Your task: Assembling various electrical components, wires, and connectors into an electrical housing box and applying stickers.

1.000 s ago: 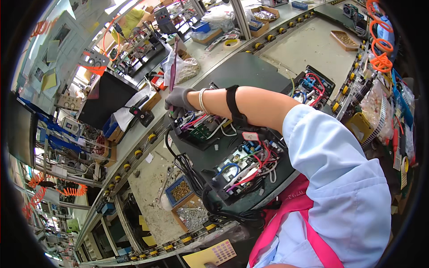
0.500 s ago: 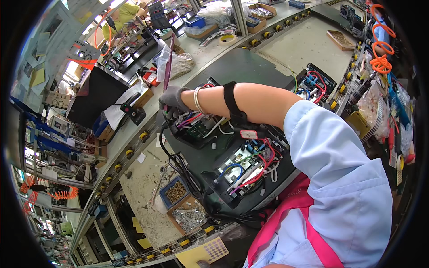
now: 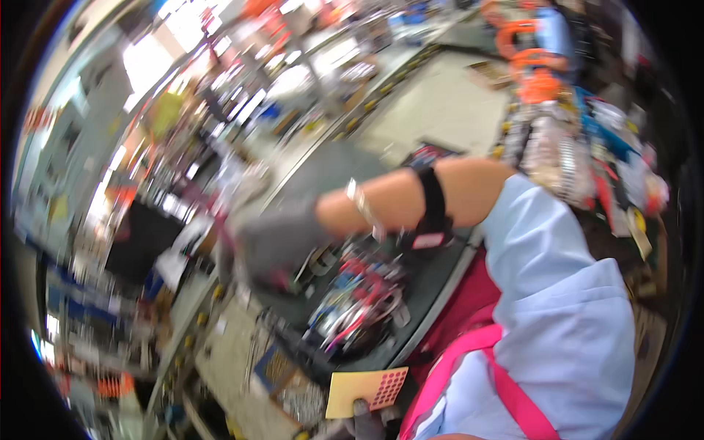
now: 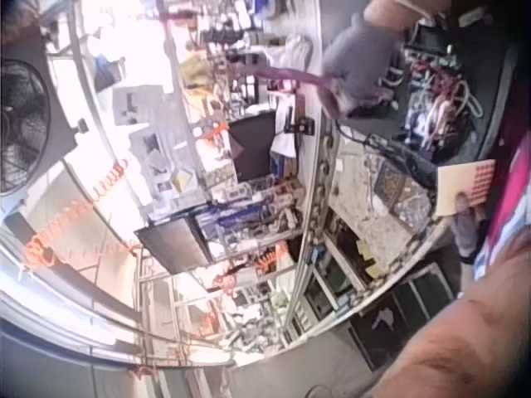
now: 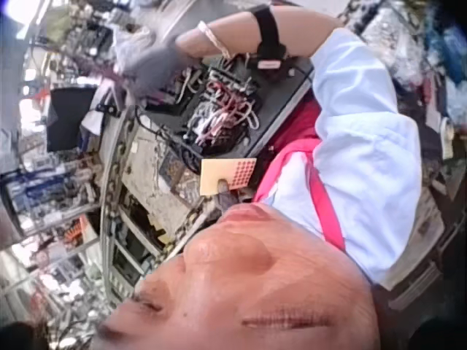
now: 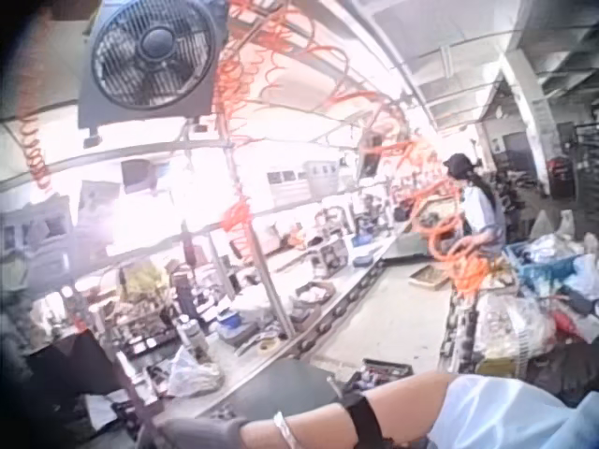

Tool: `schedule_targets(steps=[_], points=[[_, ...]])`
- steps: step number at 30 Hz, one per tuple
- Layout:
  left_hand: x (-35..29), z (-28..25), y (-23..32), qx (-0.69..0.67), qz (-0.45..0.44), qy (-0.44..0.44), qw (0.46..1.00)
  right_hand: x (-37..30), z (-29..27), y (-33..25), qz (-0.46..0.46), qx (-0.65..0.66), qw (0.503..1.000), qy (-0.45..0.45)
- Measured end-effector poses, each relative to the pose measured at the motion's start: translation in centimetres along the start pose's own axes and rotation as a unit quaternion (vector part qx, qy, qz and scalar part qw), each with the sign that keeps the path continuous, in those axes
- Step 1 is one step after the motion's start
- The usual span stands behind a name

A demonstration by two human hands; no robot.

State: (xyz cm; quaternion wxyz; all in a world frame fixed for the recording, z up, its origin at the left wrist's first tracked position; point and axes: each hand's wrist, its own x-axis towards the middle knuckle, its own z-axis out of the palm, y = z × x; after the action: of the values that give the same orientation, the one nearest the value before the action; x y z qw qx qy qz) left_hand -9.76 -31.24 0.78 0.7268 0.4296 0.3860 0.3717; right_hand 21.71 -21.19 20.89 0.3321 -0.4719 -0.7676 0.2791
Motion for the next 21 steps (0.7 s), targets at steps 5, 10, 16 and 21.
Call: schedule_targets(steps=[5,10,16,21], points=[[3.9,8.3,-1.7,-0.002,-0.028,-0.174,0.984,-12.8,5.2,-1.9,0.093,-0.101,0.982,-0.130],[3.7,14.8,-3.3,0.001,-0.043,-0.248,0.968,-23.9,7.6,-0.6,0.192,0.031,0.974,0.112],[2.0,21.1,-4.2,0.187,-0.110,-0.246,0.945,-33.0,4.1,-0.8,0.256,0.007,0.957,0.139],[-0.8,22.9,-2.6,0.140,0.059,-0.397,0.905,-51.0,-5.4,8.1,0.095,-0.347,0.870,0.337]])
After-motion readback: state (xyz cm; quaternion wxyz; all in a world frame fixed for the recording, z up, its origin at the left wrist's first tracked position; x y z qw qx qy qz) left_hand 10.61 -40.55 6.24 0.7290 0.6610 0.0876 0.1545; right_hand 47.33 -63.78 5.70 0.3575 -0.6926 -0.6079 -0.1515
